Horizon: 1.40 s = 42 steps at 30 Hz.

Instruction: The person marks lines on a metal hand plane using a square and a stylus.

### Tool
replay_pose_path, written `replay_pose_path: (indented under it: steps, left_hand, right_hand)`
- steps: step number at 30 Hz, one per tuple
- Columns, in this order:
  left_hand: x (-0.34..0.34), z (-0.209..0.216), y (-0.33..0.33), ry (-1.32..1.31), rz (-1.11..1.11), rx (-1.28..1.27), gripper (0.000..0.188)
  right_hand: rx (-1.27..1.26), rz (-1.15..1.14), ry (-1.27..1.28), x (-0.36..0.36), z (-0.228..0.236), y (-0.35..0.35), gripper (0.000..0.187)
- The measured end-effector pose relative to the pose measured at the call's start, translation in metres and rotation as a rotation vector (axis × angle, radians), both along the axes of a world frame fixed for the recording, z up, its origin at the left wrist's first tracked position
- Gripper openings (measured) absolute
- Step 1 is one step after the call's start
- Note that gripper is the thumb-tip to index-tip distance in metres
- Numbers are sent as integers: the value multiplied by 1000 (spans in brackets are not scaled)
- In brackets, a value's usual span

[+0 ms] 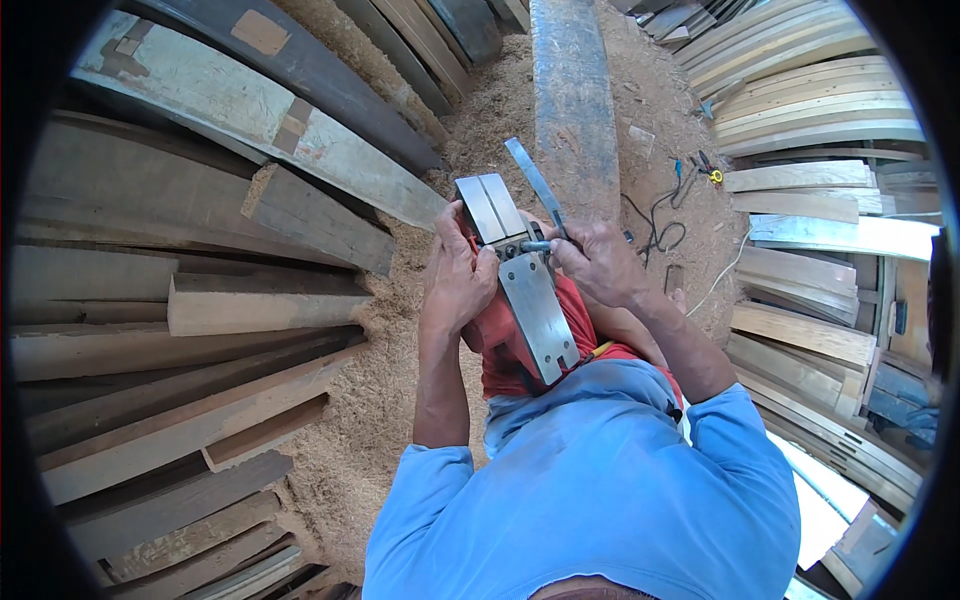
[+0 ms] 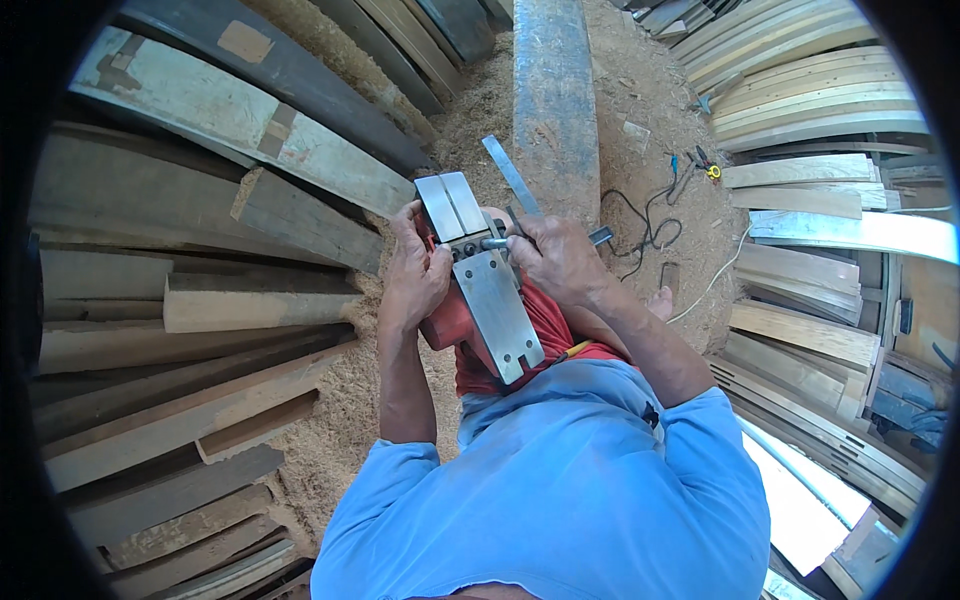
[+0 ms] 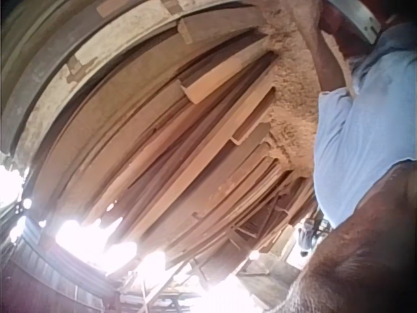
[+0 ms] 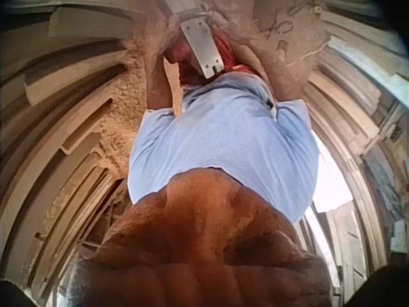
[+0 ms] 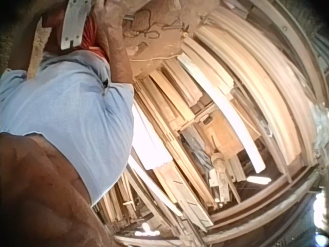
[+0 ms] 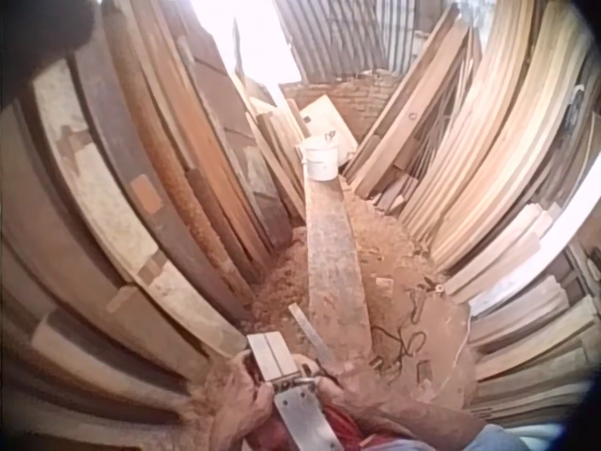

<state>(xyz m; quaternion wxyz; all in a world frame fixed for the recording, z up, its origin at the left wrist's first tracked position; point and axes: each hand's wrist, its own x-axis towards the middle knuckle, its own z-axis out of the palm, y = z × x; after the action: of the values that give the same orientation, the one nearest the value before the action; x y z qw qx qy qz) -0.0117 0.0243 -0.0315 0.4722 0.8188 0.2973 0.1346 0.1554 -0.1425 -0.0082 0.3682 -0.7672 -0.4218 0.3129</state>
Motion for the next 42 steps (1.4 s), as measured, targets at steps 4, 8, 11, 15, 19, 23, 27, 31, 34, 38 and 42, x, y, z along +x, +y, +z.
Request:
replay_pose_path:
  steps: [4,8,11,15,19,23,27,31,34,38,42]
  left_hand:
    - [-1,0,1,11,-1,13,69]
    - [-2,-2,1,36,-3,32,64]
    - [-1,0,-1,36,-6,61,64]
    - [-2,-1,0,29,5,47,64]
    - [1,9,-3,7,52,-26,61]
    - [-4,9,-11,-71,284,70,53]
    - [-20,-4,-8,-99,190,480,36]
    - [-20,8,-16,-133,208,442,31]
    - [-19,11,-18,-136,198,440,28]
    - [-20,5,-14,-165,157,400,27]
    - [-19,5,-13,-189,190,288,26]
  right_hand:
    - [10,87,-221,-5,4,5,23]
    - [-60,164,-333,-5,8,4,26]
    - [8,177,-370,-5,-1,0,26]
    - [-41,191,-376,-3,3,2,25]
    - [-41,95,-85,-2,10,7,23]
    - [70,-54,28,-8,2,3,22]
    - [360,-158,-245,-15,12,-6,26]
    - [311,-123,-56,-20,-1,-16,38]
    - [109,-89,27,-21,-6,-22,41]
    - [165,-97,-151,-27,-11,-20,40]
    - [226,-87,-242,-29,-17,-17,40]
